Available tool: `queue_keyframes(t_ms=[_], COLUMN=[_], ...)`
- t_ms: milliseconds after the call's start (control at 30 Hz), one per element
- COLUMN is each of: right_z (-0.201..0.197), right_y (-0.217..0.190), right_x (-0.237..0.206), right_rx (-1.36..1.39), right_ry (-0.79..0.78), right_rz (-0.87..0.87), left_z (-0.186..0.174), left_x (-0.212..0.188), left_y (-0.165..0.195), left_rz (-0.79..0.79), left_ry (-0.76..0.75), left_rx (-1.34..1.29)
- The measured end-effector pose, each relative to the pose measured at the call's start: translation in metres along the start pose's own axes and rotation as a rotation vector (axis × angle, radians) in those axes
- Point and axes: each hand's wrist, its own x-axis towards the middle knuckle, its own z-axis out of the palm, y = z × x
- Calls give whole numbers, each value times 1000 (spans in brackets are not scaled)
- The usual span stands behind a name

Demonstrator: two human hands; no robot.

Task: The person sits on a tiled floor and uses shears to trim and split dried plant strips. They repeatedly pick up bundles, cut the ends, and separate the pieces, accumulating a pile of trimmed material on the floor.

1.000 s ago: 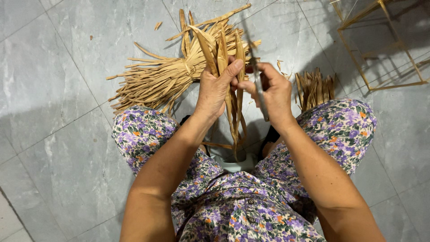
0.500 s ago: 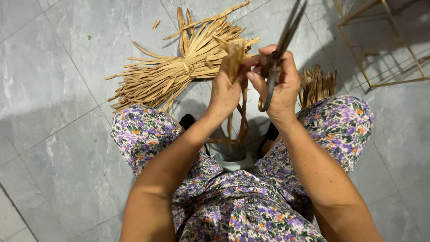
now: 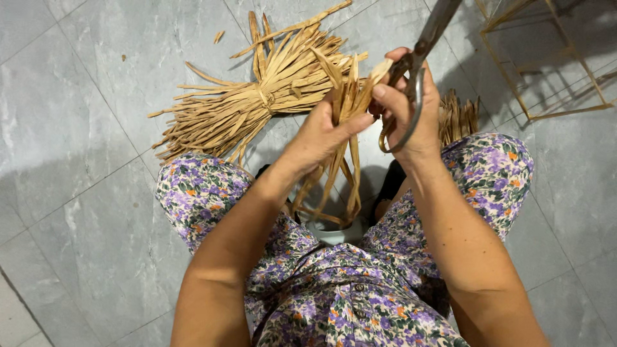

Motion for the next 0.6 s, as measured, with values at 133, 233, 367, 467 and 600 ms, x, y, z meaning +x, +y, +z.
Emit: queue_keyframes(t_ms=[133,233,367,467,600], right_z=[-6,-7,-8,-8,-6], right_y=[-3,-5,-7,-6,1], right_x=[0,0,1,0,-1], right_rx=[59,42,54,63,-197], right_ry=[1,-22,-54,-80,-19], right_rz=[58,77,91,84,21], left_z=[-4,-3,-7,-7,-5], left_x=[-4,-4,-7,-8,-6], left_y=[6,14,28,31,24], left_rz=[-242,-269,-228,-273,-239], left_ry=[101,130,37,-3,32], left_rx=[-151,-186,-288,-345,-352])
